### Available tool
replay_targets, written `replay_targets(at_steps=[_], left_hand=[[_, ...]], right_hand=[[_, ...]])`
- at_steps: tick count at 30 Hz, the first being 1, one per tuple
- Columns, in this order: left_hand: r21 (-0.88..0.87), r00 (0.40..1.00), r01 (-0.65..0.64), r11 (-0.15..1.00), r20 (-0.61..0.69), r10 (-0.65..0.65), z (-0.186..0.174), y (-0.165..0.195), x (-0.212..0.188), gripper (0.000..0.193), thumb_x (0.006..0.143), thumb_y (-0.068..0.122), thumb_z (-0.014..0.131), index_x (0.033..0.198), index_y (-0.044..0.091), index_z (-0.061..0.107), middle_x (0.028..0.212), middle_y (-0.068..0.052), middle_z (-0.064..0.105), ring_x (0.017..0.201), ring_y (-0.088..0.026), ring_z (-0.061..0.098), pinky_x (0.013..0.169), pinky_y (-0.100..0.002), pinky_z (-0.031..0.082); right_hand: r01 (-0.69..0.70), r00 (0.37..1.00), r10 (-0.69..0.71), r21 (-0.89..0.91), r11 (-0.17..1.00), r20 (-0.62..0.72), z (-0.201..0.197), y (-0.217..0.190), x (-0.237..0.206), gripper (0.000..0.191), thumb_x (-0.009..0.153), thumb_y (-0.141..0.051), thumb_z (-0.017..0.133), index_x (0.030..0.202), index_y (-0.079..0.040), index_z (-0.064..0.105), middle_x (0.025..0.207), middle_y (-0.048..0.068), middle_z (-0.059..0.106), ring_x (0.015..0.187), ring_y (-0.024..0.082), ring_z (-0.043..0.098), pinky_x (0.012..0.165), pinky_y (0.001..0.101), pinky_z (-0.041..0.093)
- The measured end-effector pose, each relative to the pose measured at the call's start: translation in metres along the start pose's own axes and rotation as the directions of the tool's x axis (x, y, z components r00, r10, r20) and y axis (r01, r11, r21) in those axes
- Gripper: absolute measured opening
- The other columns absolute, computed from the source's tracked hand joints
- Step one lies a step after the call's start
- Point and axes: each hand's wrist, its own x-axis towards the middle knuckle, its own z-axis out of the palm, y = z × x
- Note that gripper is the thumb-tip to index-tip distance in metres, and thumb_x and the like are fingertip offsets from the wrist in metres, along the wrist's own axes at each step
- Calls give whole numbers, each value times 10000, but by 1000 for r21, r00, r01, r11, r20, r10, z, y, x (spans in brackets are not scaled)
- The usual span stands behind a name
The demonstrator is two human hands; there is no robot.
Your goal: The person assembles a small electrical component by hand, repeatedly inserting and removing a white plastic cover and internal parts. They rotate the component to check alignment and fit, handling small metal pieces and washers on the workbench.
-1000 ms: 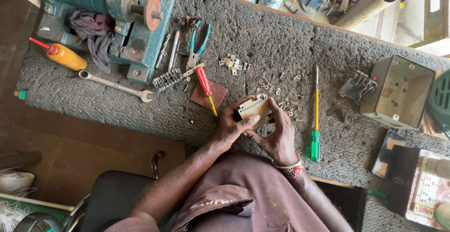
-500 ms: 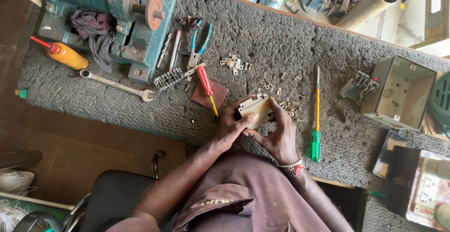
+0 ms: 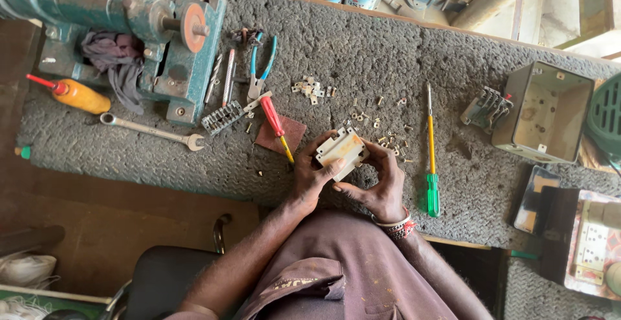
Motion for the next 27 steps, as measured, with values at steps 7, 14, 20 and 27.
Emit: replay_targets(at_steps=[7,14,20,27], left_hand=[[-43,999,29,999,-35,-30,-1,-2,-4,693,821,134,858,1434,30,552,1313,-114,658,1220,-202,640,1054,-374,557],[-15,999,31,999,-20,-31,-2,0,-5,683,839,120,840,1444,38,534,1316,-106,637,1234,-198,627,1070,-378,553],[-10,999,41,999,-4,-41,-2,3,-6,688,851,148,835,1455,46,519,1326,-103,620,1245,-197,614,1081,-380,545],[-14,998,60,998,-6,-60,-1,6,-6,693,852,178,832,1456,43,519,1316,-108,624,1234,-200,616,1071,-379,547]], right_hand=[[4,1000,-4,4,1000,6,2,0,0,958,676,-336,982,1412,43,500,1358,183,660,1217,223,680,1077,390,575],[24,999,-26,68,997,27,1,-2,0,925,700,-310,975,1405,47,494,1414,203,627,1275,249,652,1099,411,558],[39,999,-39,0,999,15,1,-3,0,907,679,-304,983,1367,45,505,1401,211,634,1250,254,668,1073,410,578],[18,1000,-18,8,1000,15,2,-3,-2,912,681,-301,983,1363,50,491,1415,232,619,1267,277,665,1071,424,586]])
